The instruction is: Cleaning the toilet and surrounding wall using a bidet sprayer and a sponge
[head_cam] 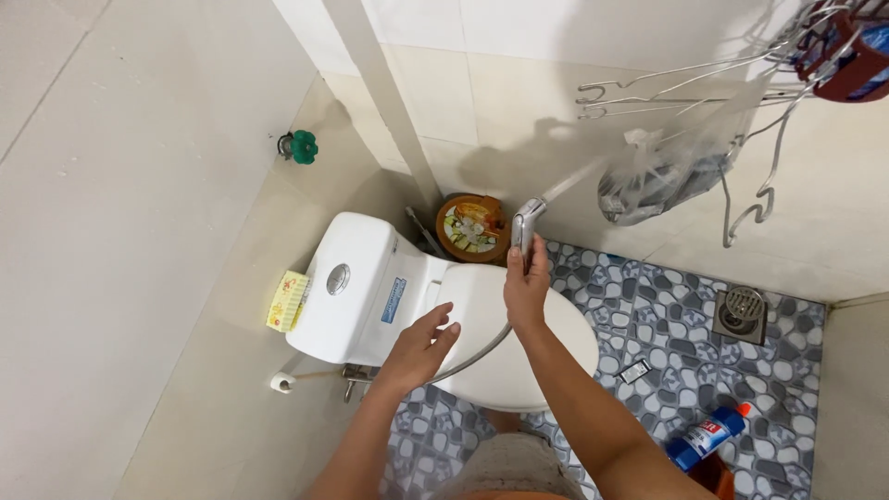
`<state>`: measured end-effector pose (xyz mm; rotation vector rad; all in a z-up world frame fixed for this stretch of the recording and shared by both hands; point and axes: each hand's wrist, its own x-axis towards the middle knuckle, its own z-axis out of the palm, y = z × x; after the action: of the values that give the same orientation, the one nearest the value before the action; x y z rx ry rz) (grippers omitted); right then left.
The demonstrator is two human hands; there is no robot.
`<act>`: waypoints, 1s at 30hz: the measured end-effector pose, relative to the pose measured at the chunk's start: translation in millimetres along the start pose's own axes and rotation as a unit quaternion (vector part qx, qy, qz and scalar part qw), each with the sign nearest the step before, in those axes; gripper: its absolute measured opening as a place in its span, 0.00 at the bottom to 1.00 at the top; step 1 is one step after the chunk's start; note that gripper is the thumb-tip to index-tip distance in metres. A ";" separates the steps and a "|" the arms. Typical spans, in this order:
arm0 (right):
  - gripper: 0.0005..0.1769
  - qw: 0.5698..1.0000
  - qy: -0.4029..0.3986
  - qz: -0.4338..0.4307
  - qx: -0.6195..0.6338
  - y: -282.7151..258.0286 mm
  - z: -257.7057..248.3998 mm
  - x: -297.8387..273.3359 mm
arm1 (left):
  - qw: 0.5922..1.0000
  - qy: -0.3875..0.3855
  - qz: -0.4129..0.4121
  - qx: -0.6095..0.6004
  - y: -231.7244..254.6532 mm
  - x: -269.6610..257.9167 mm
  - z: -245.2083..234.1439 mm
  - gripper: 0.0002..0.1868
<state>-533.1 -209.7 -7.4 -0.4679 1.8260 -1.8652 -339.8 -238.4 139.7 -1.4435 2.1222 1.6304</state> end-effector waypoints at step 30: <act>0.20 0.852 -0.367 0.186 0.325 -29.8 89.4 -9.3 | 0.958 0.202 -0.055 -0.196 -114.2 -78.2 -25.6 0.30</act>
<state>-478.6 -278.9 27.4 -0.4418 0.6637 -1.5782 -204.3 -208.6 115.9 -2.1356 1.9123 1.9260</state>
